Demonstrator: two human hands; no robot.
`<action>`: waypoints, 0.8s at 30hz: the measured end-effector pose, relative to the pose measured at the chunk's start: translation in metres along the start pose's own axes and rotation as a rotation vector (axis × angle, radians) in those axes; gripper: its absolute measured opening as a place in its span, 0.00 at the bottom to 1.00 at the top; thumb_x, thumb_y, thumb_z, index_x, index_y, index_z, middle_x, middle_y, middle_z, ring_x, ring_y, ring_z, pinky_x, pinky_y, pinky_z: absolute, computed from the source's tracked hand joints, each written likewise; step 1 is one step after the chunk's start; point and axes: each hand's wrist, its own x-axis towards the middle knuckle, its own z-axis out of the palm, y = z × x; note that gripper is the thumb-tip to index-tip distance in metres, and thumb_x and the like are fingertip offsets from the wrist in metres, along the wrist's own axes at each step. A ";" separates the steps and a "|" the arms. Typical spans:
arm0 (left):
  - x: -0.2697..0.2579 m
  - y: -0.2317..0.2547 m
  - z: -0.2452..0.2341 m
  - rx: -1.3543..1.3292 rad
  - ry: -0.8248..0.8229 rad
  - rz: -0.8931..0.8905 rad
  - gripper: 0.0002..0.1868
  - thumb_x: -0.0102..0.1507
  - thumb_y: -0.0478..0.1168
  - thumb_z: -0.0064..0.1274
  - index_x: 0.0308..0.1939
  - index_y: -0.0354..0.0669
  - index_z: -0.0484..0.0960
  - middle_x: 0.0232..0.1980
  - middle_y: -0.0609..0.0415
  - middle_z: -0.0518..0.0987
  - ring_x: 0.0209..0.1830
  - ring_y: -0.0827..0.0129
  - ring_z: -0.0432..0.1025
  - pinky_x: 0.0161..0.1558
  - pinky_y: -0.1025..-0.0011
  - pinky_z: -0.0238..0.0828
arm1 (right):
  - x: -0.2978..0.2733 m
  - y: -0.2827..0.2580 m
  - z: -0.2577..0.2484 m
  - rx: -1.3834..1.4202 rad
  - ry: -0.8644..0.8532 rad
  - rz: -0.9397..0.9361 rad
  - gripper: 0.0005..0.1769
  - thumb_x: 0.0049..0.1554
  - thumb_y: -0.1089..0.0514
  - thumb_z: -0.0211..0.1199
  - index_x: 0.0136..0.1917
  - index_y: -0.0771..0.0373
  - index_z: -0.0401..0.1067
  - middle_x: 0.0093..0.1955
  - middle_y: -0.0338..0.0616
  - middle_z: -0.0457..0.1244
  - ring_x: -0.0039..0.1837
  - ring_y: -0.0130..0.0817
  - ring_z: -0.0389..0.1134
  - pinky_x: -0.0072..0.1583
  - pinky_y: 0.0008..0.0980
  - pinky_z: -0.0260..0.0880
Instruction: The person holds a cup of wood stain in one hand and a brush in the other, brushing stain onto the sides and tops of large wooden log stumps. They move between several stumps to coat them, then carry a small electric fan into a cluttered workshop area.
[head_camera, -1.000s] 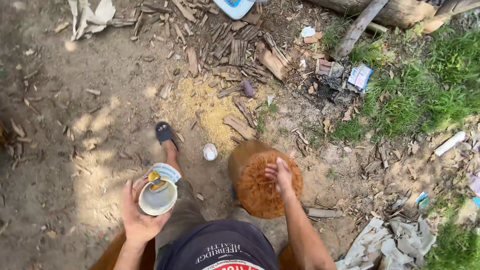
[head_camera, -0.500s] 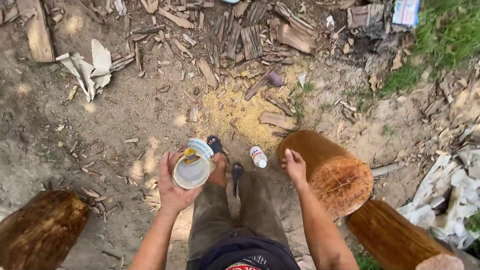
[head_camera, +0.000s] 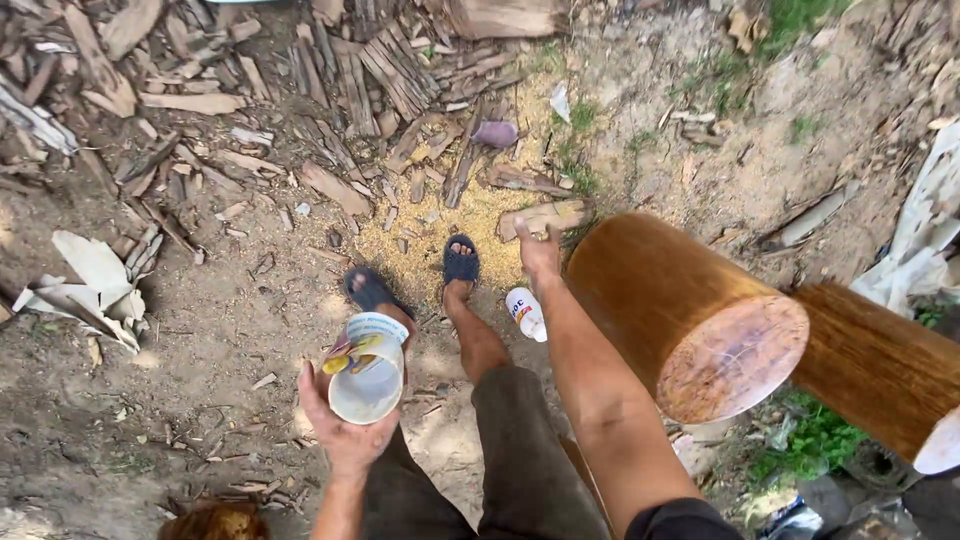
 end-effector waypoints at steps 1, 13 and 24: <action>0.014 -0.015 0.013 0.112 -0.014 0.031 0.66 0.48 0.39 0.73 0.81 0.43 0.42 0.73 0.38 0.66 0.69 0.51 0.68 0.71 0.54 0.65 | 0.031 0.000 0.023 -0.025 -0.014 -0.045 0.59 0.53 0.30 0.67 0.82 0.61 0.43 0.75 0.62 0.54 0.73 0.52 0.60 0.70 0.41 0.59; 0.115 -0.181 0.101 0.156 -0.416 -0.009 0.63 0.51 0.48 0.69 0.79 0.41 0.41 0.69 0.39 0.68 0.68 0.45 0.69 0.70 0.47 0.62 | 0.254 -0.082 0.201 0.031 0.098 -0.163 0.74 0.48 0.28 0.74 0.84 0.53 0.26 0.86 0.57 0.25 0.84 0.58 0.33 0.78 0.56 0.44; 0.145 -0.194 0.128 0.160 -0.391 -0.001 0.63 0.56 0.44 0.70 0.82 0.48 0.38 0.76 0.42 0.65 0.74 0.51 0.67 0.78 0.53 0.61 | 0.198 0.040 0.120 0.698 -0.331 -0.184 0.25 0.53 0.73 0.46 0.58 0.68 0.77 0.62 0.53 0.69 0.60 0.45 0.73 0.63 0.44 0.79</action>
